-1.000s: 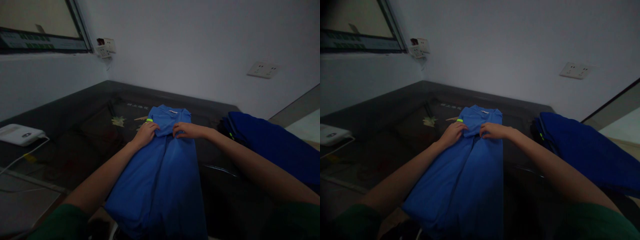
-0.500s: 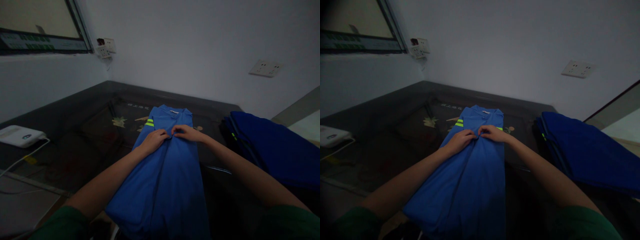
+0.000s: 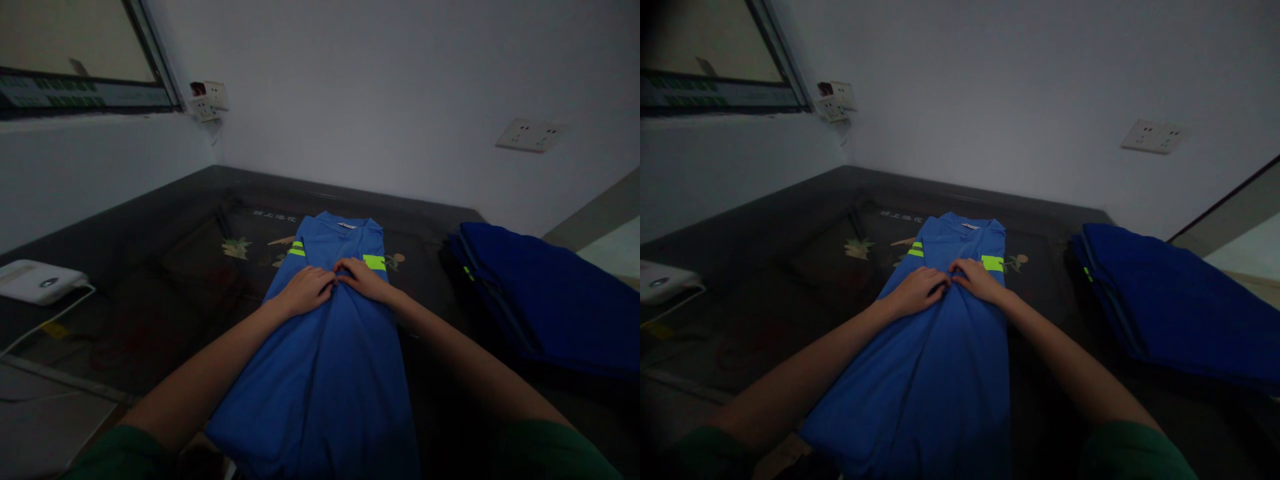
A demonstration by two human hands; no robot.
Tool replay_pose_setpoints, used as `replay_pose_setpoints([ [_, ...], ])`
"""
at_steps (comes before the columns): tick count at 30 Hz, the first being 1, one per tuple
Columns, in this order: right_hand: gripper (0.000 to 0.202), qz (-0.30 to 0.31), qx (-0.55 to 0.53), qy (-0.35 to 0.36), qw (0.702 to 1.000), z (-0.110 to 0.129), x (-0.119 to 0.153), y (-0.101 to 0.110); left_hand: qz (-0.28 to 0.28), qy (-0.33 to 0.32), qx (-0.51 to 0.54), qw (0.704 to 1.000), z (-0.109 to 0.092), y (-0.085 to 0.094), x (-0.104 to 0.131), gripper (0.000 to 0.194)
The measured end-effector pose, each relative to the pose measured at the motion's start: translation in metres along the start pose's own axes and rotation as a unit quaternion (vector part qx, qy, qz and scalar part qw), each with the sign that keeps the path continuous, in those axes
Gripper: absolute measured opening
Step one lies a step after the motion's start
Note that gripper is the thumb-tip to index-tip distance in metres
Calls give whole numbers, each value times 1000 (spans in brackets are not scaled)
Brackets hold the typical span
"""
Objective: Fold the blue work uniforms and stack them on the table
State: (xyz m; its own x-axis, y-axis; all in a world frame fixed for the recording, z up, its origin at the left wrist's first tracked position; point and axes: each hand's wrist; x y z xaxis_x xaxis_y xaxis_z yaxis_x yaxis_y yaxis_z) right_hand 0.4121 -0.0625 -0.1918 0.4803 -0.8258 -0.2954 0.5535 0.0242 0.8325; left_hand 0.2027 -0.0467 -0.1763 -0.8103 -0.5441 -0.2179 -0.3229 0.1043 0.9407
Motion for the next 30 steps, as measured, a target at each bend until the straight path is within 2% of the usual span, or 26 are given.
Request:
replay_pose_setpoints([
  [3, 13, -23, 52, -5, 998, -2, 3, -5, 12, 36, -2, 999, -8, 17, 2, 21],
  [6, 16, -34, 83, -12, 996, -3, 6, -7, 35, 101, -5, 994, -28, 48, 17, 19],
  [9, 17, -35, 101, -19, 994, -5, 6, -7, 81, 201, 9, 976, -61, 74, 55, 29],
  [11, 16, -42, 109, -23, 993, -6, 6, -8, 135, 232, 47, 962, -86, 78, 90, 38],
  [13, 16, -43, 117, -25, 992, -7, 5, -9, 190, 245, 96, 946, -109, 70, 128, 38],
  [15, 17, -39, 125, -24, 991, -9, 5, -10, 209, 284, 148, 924, -128, 55, 163, 29],
  [18, 18, -38, 130, -27, 990, -10, 5, -12, 166, 357, 275, 877, -149, 26, 203, 18],
  [20, 18, -41, 127, -31, 990, -12, 4, -13, 113, 370, 365, 847, -161, 3, 222, 28],
  [23, 17, -43, 119, -37, 991, -15, 2, -13, 19, 387, 408, 827, -177, -35, 241, 45],
  [26, 17, -42, 117, -42, 991, -16, 1, -13, -64, 406, 436, 801, -187, -66, 250, 50],
  [28, 18, -44, 118, -43, 991, -16, 1, -14, -89, 388, 476, 784, -193, -76, 249, 51],
  [30, 19, -54, 118, -41, 991, -17, 1, -15, -91, 366, 497, 781, -198, -76, 243, 44],
])
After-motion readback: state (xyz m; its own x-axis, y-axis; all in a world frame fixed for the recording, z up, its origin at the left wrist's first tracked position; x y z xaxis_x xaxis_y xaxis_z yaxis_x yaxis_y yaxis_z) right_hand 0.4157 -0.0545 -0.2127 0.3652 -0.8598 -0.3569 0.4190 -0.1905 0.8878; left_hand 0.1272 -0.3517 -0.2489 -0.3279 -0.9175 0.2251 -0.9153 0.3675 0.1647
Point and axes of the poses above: each hand's wrist, its own x-axis away from the middle knuckle, its own y-axis out of the back of the hand, z = x × y, and after that the axes turned 6 degrees about y, right-handed
